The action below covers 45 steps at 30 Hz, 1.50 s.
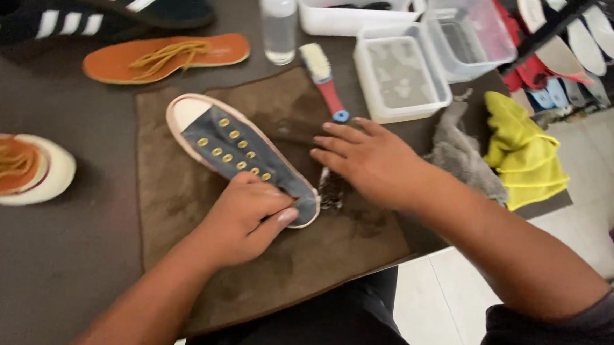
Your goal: The person cleans a blue canvas sneaker by scrubbing the toe and side panels with a brush and wiping with a yellow cloth. The person repeatedly scrubs and wipes the same areas, then inserts a red shoe tree into the shoe.
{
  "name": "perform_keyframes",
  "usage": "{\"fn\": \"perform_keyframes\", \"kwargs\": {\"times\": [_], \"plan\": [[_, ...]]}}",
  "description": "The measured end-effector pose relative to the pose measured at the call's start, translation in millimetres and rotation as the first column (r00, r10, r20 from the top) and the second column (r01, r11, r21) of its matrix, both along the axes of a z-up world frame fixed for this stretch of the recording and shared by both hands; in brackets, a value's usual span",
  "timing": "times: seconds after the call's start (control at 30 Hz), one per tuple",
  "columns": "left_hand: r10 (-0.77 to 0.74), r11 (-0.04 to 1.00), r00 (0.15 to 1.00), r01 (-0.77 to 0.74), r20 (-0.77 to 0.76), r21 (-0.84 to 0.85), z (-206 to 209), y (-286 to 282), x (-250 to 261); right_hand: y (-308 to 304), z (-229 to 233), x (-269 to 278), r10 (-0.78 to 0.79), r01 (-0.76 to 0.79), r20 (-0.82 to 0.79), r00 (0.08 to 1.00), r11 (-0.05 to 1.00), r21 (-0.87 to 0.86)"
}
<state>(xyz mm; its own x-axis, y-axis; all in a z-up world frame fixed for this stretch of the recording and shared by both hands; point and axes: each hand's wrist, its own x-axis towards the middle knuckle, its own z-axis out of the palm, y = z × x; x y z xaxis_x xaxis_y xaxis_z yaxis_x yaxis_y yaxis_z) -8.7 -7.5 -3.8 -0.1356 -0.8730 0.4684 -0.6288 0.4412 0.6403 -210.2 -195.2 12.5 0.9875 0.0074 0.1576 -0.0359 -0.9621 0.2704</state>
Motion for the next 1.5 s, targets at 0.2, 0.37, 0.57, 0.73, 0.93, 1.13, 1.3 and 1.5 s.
{"fn": "perform_keyframes", "kwargs": {"times": [0.2, 0.37, 0.57, 0.73, 0.93, 1.13, 1.3, 1.5], "plan": [[0.025, 0.984, 0.994, -0.006, -0.104, 0.180, -8, 4, 2, -5, 30, 1, -0.237, 0.261, -0.341, 0.910, 0.965, 0.024], [0.046, 0.970, 0.988, -0.009, -0.147, 0.241, 1, 5, -1, 22, 80, -35, -0.309, 0.367, -0.199, 0.930, 0.808, 0.461], [0.114, 0.969, 0.964, -0.055, -0.238, 0.243, 16, 2, -8, 38, 17, -53, -0.325, -0.091, 0.347, 0.880, 0.602, 0.793], [0.148, 0.954, 0.969, -0.087, -0.200, 0.288, 10, 1, -9, 81, -39, -32, -0.174, -0.293, 0.620, 0.765, 0.763, 0.576], [0.171, 0.954, 0.964, -0.110, -0.205, 0.278, 4, -1, -8, 94, -29, -26, -0.253, -0.390, 0.585, 0.771, 0.539, 0.747], [0.152, 0.966, 0.966, -0.100, -0.209, 0.239, -9, 3, -3, 73, -22, -24, -0.306, -0.345, 0.464, 0.831, 0.369, 0.863], [0.075, 0.986, 0.976, -0.041, -0.205, 0.164, -7, 1, 2, 44, -26, -22, -0.254, -0.272, 0.396, 0.882, 0.411, 0.870], [0.017, 0.997, 0.998, -0.013, -0.054, 0.082, -23, -1, 7, 59, -3, -11, 0.063, -0.387, 0.434, 0.899, 0.578, 0.718]]}}
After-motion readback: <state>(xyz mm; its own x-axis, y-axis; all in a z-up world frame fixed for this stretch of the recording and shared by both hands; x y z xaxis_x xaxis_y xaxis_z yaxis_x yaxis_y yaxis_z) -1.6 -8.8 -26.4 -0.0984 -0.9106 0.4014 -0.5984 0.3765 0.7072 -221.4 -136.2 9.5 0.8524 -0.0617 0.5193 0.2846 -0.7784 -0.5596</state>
